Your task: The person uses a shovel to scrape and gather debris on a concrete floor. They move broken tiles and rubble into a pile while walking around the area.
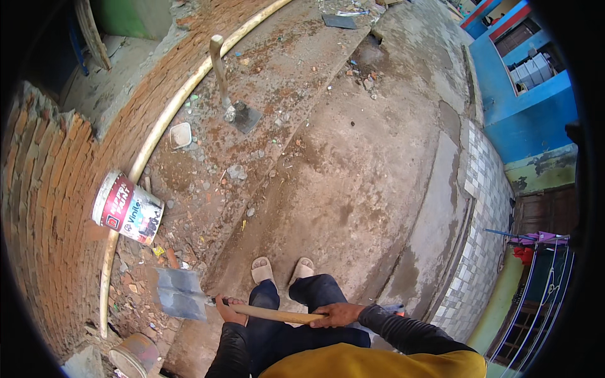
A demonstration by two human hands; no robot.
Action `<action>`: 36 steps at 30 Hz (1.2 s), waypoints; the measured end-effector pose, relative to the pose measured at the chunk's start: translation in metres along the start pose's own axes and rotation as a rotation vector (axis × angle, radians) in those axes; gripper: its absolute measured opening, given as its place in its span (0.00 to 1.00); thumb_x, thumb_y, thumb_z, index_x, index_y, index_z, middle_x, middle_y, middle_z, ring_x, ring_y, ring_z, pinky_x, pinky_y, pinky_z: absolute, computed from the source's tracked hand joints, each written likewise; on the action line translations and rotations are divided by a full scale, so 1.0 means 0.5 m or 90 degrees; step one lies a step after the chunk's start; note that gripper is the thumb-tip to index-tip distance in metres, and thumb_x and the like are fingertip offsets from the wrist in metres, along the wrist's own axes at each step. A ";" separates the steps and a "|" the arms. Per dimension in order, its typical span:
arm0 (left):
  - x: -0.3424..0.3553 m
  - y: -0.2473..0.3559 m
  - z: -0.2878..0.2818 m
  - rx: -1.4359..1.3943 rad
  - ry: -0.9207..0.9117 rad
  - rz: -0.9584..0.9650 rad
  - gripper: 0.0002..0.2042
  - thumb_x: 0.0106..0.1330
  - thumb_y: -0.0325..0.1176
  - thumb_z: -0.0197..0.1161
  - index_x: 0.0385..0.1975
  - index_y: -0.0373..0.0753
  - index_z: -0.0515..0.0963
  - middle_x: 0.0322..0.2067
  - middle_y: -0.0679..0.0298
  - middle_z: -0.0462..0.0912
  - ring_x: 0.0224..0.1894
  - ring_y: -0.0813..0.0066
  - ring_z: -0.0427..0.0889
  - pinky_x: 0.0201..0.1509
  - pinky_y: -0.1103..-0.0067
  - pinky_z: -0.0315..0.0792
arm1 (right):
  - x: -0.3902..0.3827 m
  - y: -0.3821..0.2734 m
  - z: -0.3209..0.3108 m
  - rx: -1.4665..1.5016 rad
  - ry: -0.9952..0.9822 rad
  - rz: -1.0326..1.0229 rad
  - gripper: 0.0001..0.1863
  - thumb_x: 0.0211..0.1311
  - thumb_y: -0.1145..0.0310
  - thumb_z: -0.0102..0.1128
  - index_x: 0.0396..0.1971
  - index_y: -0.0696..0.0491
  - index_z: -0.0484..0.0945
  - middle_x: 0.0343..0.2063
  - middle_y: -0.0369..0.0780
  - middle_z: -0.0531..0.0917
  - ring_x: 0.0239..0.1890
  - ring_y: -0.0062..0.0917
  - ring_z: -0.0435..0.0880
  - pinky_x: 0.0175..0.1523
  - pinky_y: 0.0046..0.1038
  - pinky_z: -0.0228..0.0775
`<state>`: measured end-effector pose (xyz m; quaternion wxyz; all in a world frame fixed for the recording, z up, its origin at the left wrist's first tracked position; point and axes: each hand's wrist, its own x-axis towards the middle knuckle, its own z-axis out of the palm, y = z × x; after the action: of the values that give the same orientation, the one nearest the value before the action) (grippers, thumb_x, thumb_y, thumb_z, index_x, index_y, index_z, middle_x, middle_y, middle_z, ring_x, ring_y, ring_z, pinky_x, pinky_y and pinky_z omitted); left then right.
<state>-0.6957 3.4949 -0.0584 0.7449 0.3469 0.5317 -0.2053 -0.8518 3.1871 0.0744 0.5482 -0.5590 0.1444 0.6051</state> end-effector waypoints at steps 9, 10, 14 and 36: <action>-0.164 -0.263 0.529 0.246 -0.200 -0.137 0.15 0.61 0.43 0.66 0.23 0.47 0.67 0.20 0.70 0.67 0.26 0.73 0.70 0.36 0.72 0.70 | -0.127 0.014 -0.232 0.244 0.198 -0.187 0.33 0.67 0.40 0.58 0.62 0.49 0.71 0.39 0.38 0.80 0.38 0.20 0.79 0.44 0.24 0.74; -0.175 -0.312 0.602 0.274 -0.211 -0.131 0.15 0.61 0.43 0.67 0.24 0.47 0.67 0.20 0.70 0.67 0.26 0.73 0.70 0.36 0.72 0.70 | -0.151 0.031 -0.278 0.233 0.271 -0.232 0.34 0.67 0.41 0.58 0.64 0.49 0.70 0.40 0.39 0.80 0.39 0.20 0.79 0.44 0.25 0.75; -0.213 -0.489 0.863 0.368 -0.262 -0.108 0.15 0.62 0.43 0.68 0.25 0.46 0.67 0.20 0.69 0.68 0.24 0.73 0.70 0.33 0.72 0.70 | -0.397 0.201 -0.454 0.409 0.332 -0.242 0.37 0.67 0.42 0.60 0.67 0.51 0.68 0.47 0.44 0.82 0.46 0.29 0.81 0.54 0.30 0.75; -0.127 -1.208 2.044 0.356 -0.225 -0.046 0.15 0.62 0.42 0.68 0.31 0.43 0.68 0.25 0.64 0.70 0.28 0.68 0.75 0.37 0.67 0.77 | -1.150 0.680 -1.245 1.072 0.944 -0.275 0.29 0.71 0.40 0.49 0.35 0.56 0.74 0.13 0.36 0.70 0.14 0.24 0.71 0.23 0.30 0.71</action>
<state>-0.4616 2.3319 0.0187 0.6938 0.4779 0.3292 -0.4266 -0.9396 2.2864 0.1980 0.6213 -0.2469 0.6932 -0.2692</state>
